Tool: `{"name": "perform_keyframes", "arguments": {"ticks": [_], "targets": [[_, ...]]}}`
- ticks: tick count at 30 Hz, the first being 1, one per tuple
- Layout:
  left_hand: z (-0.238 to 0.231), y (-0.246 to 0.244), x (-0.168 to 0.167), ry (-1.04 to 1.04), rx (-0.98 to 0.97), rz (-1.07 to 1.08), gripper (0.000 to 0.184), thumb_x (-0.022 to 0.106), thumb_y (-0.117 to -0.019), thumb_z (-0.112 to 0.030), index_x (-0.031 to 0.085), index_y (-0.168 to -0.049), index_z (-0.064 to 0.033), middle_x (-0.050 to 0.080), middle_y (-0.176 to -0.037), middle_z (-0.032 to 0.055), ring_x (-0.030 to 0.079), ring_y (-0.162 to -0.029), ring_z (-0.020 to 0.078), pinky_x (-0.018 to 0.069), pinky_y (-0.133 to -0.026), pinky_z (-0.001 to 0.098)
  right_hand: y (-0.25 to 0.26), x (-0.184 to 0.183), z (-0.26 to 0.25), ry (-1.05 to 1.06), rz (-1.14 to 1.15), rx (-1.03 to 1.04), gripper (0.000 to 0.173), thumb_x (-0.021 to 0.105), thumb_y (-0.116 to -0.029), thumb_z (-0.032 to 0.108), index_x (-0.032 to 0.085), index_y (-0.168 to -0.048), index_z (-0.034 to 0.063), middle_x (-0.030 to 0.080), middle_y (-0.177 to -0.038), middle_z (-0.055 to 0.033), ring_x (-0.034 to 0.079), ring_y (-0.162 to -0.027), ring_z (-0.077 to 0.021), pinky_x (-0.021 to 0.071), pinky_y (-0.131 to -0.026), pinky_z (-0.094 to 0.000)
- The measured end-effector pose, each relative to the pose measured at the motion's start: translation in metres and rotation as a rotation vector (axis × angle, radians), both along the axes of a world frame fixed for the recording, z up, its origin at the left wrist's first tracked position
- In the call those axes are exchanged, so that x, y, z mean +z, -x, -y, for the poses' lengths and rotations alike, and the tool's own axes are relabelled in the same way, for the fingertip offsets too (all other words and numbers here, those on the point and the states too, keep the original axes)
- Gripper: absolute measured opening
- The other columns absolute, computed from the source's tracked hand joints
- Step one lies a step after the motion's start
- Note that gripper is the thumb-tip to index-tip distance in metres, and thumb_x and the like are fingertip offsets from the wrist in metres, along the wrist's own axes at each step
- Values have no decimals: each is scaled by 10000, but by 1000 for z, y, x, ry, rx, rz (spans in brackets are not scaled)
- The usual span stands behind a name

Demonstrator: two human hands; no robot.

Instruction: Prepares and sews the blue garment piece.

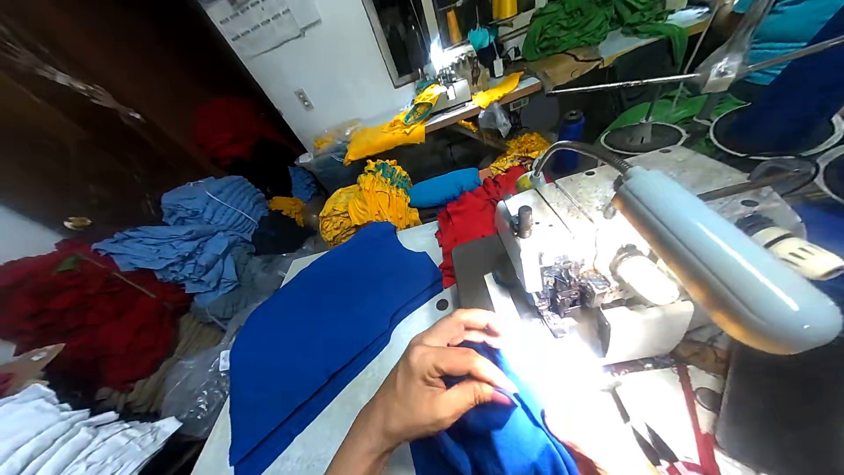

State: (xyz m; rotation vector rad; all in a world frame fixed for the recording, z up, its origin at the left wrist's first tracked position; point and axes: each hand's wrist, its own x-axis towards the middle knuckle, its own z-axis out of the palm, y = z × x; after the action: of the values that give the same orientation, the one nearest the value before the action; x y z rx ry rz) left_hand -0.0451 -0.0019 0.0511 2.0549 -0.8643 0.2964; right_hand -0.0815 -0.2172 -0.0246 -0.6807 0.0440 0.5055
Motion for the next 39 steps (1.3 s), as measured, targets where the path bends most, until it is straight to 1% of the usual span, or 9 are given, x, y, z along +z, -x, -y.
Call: {"name": "perform_keyframes", "arguments": {"ticks": [2,7,13,17,21,29,32,36,39], "targets": [[1,-1,-16,-15,7,-48,151,722,-916,-125,770,-844,-2,742,-1139,133,629,-1219,115,468,-1061,221,5,-1,-2,178,171,-177,191,627,-917,-68,668,-938,117,730,-875,38,701,-810,-41,596,-758,-222],[1,-2,-37,30,57,-44,127,732,-907,-126,776,-853,-19,752,-1145,126,631,-1239,138,459,-1080,259,3,-6,14,717,706,-541,80,730,-894,40,721,-965,76,723,-930,91,665,-824,45,579,-745,-147],[-6,-4,-47,71,52,-109,126,750,-912,-164,776,-855,-54,726,-1228,80,617,-1273,146,518,-1070,289,20,-24,32,756,546,-382,374,832,-774,32,618,-1081,23,705,-974,57,669,-779,12,593,-702,-179],[-3,-4,-48,81,64,-32,86,757,-896,-110,774,-852,-37,739,-1191,81,660,-1206,140,550,-1032,279,32,-36,37,811,583,-275,167,807,-814,60,698,-937,29,693,-881,31,620,-724,32,548,-663,-149],[0,4,-41,55,61,174,69,739,-921,-106,765,-878,-59,768,-989,31,701,-1077,132,564,-986,296,34,-32,39,936,691,-346,122,791,-870,148,732,-873,41,697,-889,-20,624,-795,10,531,-725,-152],[-5,29,-19,138,31,80,94,706,-964,-141,739,-927,-61,747,-1017,19,708,-1016,93,597,-906,234,30,-25,33,925,912,-511,84,723,-959,159,739,-953,77,658,-936,-28,607,-914,9,510,-821,-126],[-7,30,0,163,20,59,99,694,-976,-177,733,-960,-87,735,-1030,-10,700,-1002,64,592,-884,205,30,-4,25,830,778,-386,75,705,-942,95,708,-952,21,715,-869,30,634,-807,66,539,-754,-123],[-8,18,10,97,-10,90,81,706,-954,-121,729,-914,-54,727,-1000,8,696,-977,58,597,-861,202,25,12,15,535,427,-18,122,686,-911,-1,719,-989,88,730,-862,95,673,-758,21,576,-721,-181],[-12,10,27,92,-33,92,72,705,-949,-108,725,-909,-50,713,-1007,14,687,-985,72,593,-868,215,24,25,8,412,480,-115,170,686,-927,2,743,-986,150,746,-918,116,688,-801,22,591,-741,-176]]}}
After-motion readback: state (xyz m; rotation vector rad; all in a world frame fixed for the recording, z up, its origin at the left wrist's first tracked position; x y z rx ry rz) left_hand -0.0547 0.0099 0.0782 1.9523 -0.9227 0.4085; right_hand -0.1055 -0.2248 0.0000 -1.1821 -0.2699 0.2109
